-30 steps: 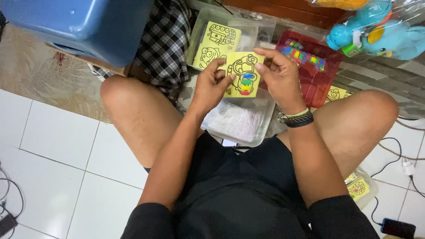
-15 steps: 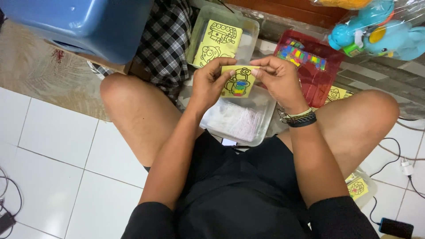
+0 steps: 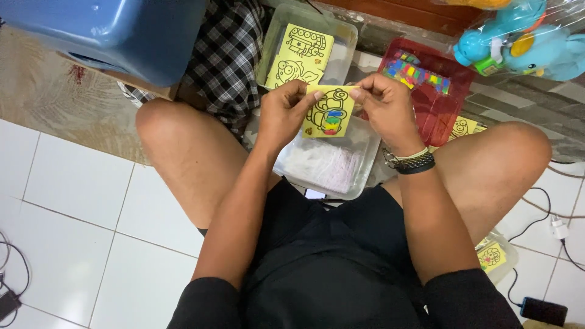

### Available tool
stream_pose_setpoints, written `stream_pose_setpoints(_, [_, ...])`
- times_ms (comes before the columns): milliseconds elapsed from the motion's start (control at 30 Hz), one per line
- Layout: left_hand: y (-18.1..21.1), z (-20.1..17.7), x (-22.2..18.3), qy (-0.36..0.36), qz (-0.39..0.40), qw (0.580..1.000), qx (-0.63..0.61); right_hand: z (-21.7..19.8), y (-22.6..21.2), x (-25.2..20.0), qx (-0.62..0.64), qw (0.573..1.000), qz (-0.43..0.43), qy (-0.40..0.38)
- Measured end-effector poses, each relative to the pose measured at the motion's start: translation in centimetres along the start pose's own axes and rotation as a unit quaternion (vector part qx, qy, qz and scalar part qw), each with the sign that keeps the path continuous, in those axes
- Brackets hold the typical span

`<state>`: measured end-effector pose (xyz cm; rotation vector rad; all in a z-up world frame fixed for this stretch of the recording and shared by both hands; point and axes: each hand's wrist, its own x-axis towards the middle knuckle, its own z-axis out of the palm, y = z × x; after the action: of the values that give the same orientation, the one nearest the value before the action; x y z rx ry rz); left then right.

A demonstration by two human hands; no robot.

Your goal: The person is manually placing individual yellow stickers into small transparent plastic bags while sitting on the floor.

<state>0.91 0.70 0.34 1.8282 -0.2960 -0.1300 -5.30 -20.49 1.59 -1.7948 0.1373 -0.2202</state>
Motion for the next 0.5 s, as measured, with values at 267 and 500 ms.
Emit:
stream_pose_setpoints(267, [1.5, -0.1, -0.4, -0.049, 0.03, 0.997, -0.051, -0.1, 0.7, 0.0, 0.038, 0.999, -0.023, 0.025])
stream_pose_setpoints(500, [0.8, -0.1, -0.1, 0.008, -0.024, 0.999, -0.043, 1.1, -0.5, -0.6, 0.142, 0.988, 0.026, -0.055])
